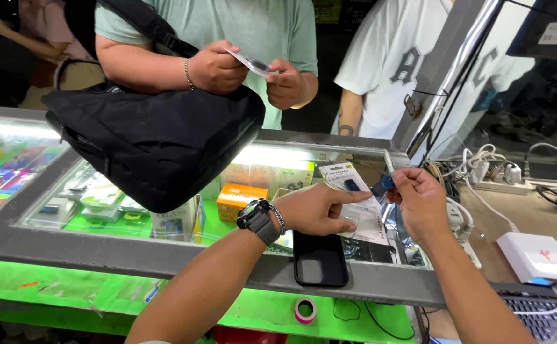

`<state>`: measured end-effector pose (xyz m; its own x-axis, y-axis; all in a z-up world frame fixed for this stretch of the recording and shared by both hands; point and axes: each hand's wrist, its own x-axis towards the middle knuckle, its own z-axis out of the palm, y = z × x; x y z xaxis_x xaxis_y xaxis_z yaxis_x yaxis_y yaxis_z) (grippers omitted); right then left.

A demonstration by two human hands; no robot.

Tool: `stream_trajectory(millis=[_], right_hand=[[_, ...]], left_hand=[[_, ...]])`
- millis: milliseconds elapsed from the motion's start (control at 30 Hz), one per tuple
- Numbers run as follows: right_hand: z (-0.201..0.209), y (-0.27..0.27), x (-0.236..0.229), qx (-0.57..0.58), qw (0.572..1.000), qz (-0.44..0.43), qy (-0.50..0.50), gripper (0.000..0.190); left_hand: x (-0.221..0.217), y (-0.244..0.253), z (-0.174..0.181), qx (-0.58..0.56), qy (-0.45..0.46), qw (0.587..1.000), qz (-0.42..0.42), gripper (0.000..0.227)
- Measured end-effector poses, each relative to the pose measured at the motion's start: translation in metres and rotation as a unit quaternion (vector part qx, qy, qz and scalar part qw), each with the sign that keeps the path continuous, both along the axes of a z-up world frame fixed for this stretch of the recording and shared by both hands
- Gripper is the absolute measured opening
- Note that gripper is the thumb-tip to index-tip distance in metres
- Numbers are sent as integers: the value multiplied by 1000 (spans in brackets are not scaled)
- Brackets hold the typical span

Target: The person inspects a mobile phone screen, selects a packaged card reader from a display wall, and then shows it to customers at a service counter.

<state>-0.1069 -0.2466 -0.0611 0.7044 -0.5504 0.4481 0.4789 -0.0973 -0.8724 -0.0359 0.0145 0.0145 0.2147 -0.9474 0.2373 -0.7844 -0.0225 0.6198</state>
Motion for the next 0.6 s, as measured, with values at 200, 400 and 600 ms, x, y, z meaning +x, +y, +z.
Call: stream_trajectory(millis=[200, 400, 600], right_hand=[[-3, -6, 4, 29, 999, 22, -6, 17], [-14, -10, -1, 32, 999, 39, -8, 19], [-3, -2, -3, 33, 999, 41, 9, 17]], left_hand=[[9, -5, -9, 7, -36, 999, -22, 74], [1, -3, -7, 21, -75, 997, -1, 74], [9, -7, -14, 13, -90, 996, 4, 74]])
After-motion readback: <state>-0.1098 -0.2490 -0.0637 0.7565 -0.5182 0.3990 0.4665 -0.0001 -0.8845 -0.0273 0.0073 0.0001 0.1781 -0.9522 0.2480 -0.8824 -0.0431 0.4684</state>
